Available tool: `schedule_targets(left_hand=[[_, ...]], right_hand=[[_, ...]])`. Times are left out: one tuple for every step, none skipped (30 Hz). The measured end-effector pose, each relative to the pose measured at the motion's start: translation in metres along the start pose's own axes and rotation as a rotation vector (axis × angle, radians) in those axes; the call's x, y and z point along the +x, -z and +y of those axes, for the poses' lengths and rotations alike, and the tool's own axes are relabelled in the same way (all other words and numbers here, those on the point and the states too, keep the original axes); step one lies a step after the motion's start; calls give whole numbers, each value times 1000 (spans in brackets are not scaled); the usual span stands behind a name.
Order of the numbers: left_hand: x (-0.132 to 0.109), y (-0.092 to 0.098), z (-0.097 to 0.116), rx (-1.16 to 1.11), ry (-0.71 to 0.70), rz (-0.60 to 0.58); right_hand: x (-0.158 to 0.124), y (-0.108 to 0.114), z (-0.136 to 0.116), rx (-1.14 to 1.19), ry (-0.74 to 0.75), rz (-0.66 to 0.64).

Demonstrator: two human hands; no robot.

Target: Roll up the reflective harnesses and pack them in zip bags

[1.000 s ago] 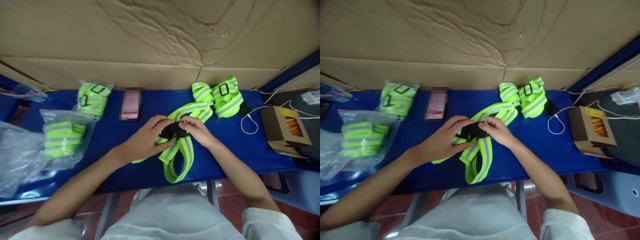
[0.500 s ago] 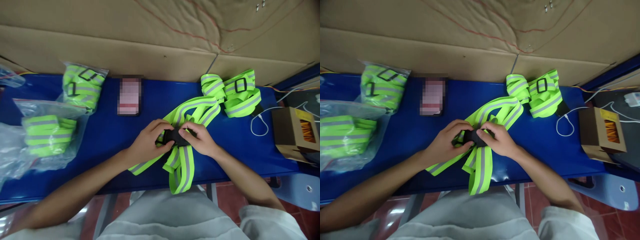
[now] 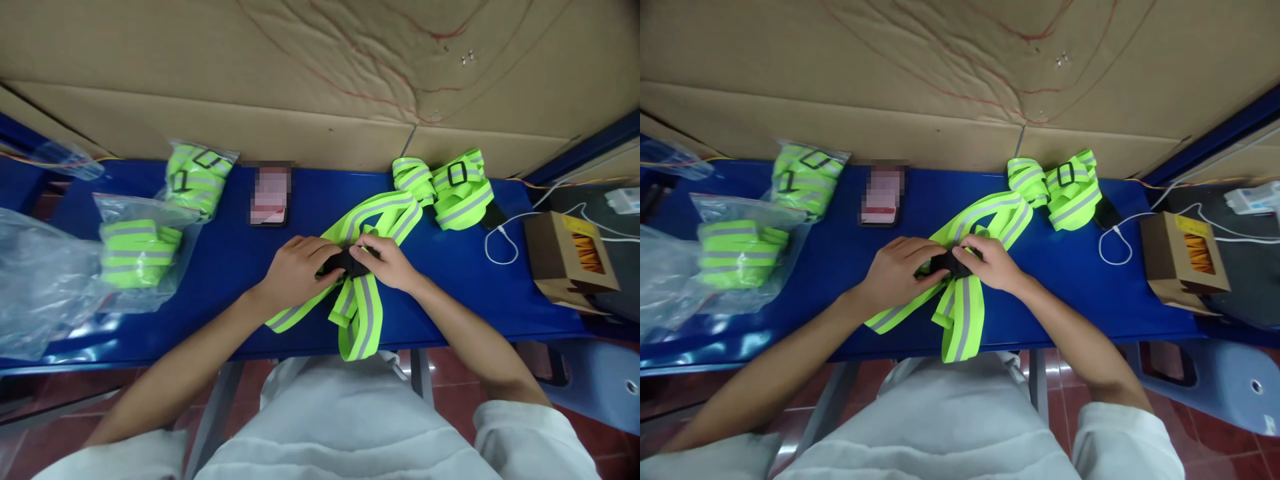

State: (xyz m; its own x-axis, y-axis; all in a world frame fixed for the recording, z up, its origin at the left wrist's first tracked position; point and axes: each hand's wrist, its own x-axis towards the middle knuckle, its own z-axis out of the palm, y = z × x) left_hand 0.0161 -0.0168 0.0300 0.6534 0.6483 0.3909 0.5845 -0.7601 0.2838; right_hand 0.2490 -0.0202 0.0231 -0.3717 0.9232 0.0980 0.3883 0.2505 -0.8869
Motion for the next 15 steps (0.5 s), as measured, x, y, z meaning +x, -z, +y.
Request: schedule_targets(left_hand=[[-1, -1, 0, -14, 9, 12], [-1, -3, -1, -37, 21, 25], [-1, -4, -2, -66, 34, 37], [-1, -5, -3, -99, 47, 46], [-1, -6, -4, -131, 57, 51], [-1, -6, -5, -159, 66, 53], [0, -5, -6, -180, 72, 51], [-1, -4, -6, -193, 75, 54], [-1, -4, -7, -201, 73, 57], [-2, -3, -9, -203, 65, 61], [-3, -2, -11, -203, 53, 65], [-4, -1, -13, -203, 43, 68], [-4, 0, -16, -207, 38, 70], [-5, 1, -19, -215, 47, 72], [-6, 2, -22, -228, 69, 75]], right_hand=[[1, 0, 1, 4, 2, 2], [1, 0, 1, 9, 1, 7], [2, 0, 2, 13, -2, 12], [2, 0, 2, 17, -6, 16], [2, 0, 3, 22, -11, 18], [3, 1, 3, 27, -16, 15], [3, 1, 2, 32, -21, 7], [3, 2, 2, 37, -24, 0], [2, 3, 1, 41, -27, -5], [2, 4, 1, 46, -28, -12], [2, 6, 1, 53, -30, -20], [3, 9, 1, 63, -34, -24], [3, 12, 2, 76, -43, -23], [4, 15, 3, 91, -55, -12], [5, 20, 5, 107, -69, 10]])
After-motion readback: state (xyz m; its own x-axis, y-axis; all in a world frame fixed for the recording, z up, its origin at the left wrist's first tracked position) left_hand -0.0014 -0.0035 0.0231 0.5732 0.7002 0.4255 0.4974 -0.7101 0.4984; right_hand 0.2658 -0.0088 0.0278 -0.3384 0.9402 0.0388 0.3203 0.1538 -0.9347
